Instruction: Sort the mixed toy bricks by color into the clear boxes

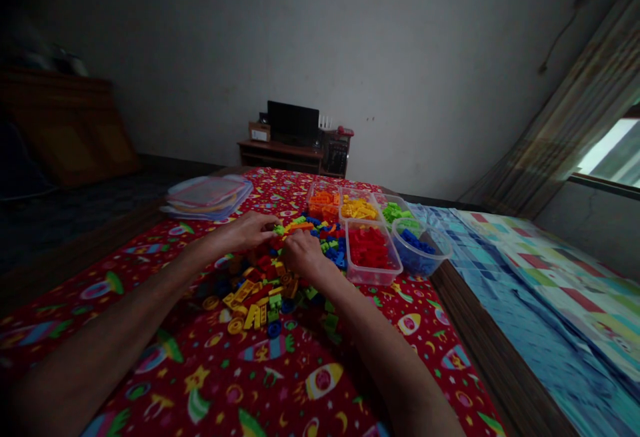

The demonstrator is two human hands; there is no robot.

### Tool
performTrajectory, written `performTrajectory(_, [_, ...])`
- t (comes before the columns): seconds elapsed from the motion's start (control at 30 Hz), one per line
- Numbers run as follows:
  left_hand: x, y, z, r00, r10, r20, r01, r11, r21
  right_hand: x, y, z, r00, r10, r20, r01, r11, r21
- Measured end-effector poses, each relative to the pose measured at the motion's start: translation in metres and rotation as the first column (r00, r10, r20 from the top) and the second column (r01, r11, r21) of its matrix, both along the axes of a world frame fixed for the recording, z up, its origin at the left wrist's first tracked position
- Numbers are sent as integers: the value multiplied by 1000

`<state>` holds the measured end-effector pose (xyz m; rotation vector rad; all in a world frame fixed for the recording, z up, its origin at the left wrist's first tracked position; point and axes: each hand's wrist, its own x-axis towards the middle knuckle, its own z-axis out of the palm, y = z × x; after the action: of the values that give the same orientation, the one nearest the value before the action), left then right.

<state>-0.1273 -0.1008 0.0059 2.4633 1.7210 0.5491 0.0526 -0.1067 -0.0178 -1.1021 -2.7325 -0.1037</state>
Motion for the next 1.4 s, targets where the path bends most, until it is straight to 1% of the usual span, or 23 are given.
performTrajectory(0.1, [0, 0, 0, 1000, 6, -10, -6, 1000, 4, 6, 5, 7, 997, 15, -75, -16, 1000, -14])
performTrajectory(0.2, [1, -1, 3, 1000, -6, 2, 6, 1000, 11, 13, 11, 21, 980, -23, -199, 13, 998, -54])
performTrajectory(0.27, [3, -2, 5, 999, -7, 41, 7, 1000, 2, 16, 14, 30, 946, -61, -319, 40, 997, -73])
performTrajectory(0.3, [4, -2, 5, 997, -10, 76, 10, 1000, -9, 16, 15, 33, 921, -60, -386, 32, 996, -78])
performTrajectory(0.37, [6, -1, 4, 983, -33, 182, 42, 998, -48, 15, 16, 35, 860, -21, -510, -35, 994, -99])
performTrajectory(0.43, [7, 2, 0, 943, -68, 325, 103, 991, -89, 13, 18, 34, 805, 13, -593, -116, 984, -137])
performTrajectory(0.53, [7, 8, -5, 854, -63, 517, 156, 978, -138, 9, 21, 28, 742, -15, -670, -182, 958, -222])
performTrajectory(0.6, [8, 10, -7, 798, -33, 602, 167, 971, -168, 8, 23, 25, 711, -43, -701, -222, 933, -282])
performTrajectory(0.67, [10, 10, -7, 756, -11, 655, 175, 967, -185, 8, 26, 24, 701, -65, -710, -227, 924, -309])
performTrajectory(0.77, [14, 8, -5, 733, 18, 680, 156, 969, -193, 16, 33, 28, 717, -85, -692, -156, 948, -278])
performTrajectory(0.83, [14, 8, -4, 737, 33, 675, 134, 972, -194, 29, 43, 33, 725, -118, -679, -86, 962, -259])
performTrajectory(0.9, [11, 9, -3, 752, 37, 658, 109, 978, -180, 48, 58, 39, 717, -180, -673, 8, 968, -251])
performTrajectory(0.97, [7, 11, -4, 776, 36, 630, 82, 984, -158, 73, 78, 46, 703, -264, -660, 141, 962, -234])
performTrajectory(1.0, [4, 12, -4, 786, 41, 617, 67, 986, -150, 87, 88, 50, 718, -303, -627, 214, 953, -215])
performTrajectory(1.03, [2, 13, -5, 791, 42, 610, 58, 988, -143, 100, 99, 54, 724, -363, -587, 313, 931, -189])
performTrajectory(1.1, [-1, 14, -6, 798, 27, 602, 65, 989, -130, 126, 119, 62, 727, -477, -494, 480, 867, -131])
performTrajectory(1.17, [-2, 14, -6, 804, 2, 595, 87, 989, -121, 146, 137, 71, 720, -556, -415, 587, 807, -63])
performTrajectory(1.23, [-3, 14, -6, 814, -11, 580, 96, 989, -116, 160, 152, 79, 707, -596, -381, 649, 761, 13])
performTrajectory(1.27, [-3, 14, -6, 819, -10, 573, 93, 989, -115, 164, 158, 82, 704, -603, -376, 662, 748, 40])
performTrajectory(1.33, [-3, 14, -7, 823, -4, 568, 86, 989, -117, 167, 165, 86, 709, -598, -373, 662, 747, 60])
performTrajectory(1.4, [-5, 15, -8, 823, 11, 568, 73, 990, -124, 164, 164, 86, 719, -580, -383, 648, 759, 66])
